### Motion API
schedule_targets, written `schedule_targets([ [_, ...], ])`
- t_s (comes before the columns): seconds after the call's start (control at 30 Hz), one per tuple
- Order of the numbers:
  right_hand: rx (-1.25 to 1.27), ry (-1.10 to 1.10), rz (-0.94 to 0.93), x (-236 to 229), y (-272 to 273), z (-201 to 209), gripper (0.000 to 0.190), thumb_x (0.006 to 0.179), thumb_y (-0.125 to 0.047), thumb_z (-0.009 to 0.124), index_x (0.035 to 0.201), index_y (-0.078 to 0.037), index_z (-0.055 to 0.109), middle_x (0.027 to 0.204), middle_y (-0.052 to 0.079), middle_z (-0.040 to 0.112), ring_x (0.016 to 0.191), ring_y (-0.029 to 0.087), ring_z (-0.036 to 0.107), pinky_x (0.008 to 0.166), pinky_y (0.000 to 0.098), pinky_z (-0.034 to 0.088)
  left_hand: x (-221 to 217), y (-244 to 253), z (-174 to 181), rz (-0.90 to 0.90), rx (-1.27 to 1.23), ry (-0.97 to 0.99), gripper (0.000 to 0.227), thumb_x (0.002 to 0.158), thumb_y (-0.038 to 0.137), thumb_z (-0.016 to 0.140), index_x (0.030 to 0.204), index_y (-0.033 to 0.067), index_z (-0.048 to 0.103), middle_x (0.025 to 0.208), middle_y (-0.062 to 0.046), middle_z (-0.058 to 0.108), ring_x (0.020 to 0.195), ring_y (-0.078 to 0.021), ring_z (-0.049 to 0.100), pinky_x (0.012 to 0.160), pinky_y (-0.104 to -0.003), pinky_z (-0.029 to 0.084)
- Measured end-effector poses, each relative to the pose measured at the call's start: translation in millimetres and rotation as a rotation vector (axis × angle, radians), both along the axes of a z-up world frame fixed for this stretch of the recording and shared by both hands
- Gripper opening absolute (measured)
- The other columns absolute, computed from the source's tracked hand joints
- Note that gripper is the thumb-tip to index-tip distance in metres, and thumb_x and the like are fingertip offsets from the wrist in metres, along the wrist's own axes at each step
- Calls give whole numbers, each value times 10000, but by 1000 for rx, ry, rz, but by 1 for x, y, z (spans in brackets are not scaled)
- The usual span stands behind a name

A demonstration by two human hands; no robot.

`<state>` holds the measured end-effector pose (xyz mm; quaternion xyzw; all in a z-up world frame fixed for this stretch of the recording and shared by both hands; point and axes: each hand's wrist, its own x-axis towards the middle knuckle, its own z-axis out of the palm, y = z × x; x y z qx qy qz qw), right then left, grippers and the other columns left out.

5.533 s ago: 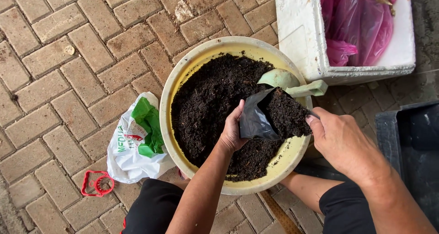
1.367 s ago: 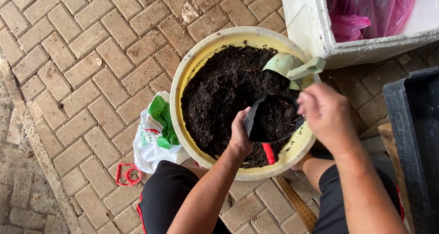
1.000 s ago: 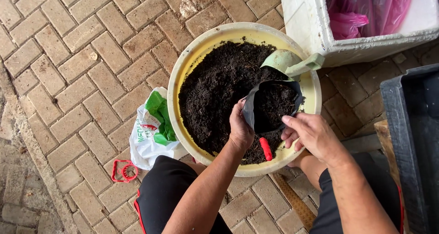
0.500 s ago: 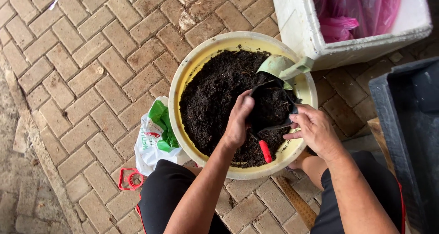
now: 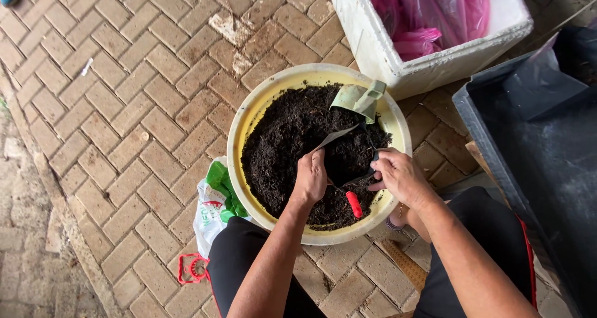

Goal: Filling black polybags with soil and planting rhizomes.

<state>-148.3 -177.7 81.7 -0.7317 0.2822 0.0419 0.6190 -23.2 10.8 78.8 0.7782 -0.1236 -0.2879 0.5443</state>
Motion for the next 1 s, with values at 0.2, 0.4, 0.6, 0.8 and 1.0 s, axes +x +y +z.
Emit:
schedule_targets([
  [0.2,-809,-16,75,-13,-2,-46,275,1022,-143,559,852,-43,750,906,128,587,722,251,631,544,345,593,-2,-7,31,-35,164,-393,381,983,181,363,1039,-29,675,713,-276,659,649,-412,686,664,-474,561],
  [0.4,-1392,-494,412,-5,-30,-97,201,934,-51,634,738,-62,678,857,44,633,819,245,649,751,411,584,5,-8,2,-54,197,-372,395,1005,193,394,957,-81,674,785,-313,654,732,-447,684,704,-487,567],
  [0.6,-413,-241,2,-4,-16,-42,343,1048,-140,519,764,19,628,757,109,638,657,189,646,606,344,536,-2,0,10,40,177,-242,411,972,215,354,1149,-6,653,728,-287,663,691,-416,703,704,-479,560],
  [0.8,-145,-76,-35,-13,-3,-15,278,1025,-151,548,813,22,598,777,166,642,579,204,632,527,298,542,6,-19,22,-15,200,-358,392,1001,225,395,891,-64,636,733,-285,642,687,-438,664,696,-503,551],
  [1.0,-84,-33,-126,-28,-26,31,190,968,-170,549,816,-87,625,812,36,685,630,95,696,567,260,613,4,-59,60,-85,175,-379,412,1007,204,369,787,-51,606,684,-239,644,623,-378,655,697,-489,549],
])
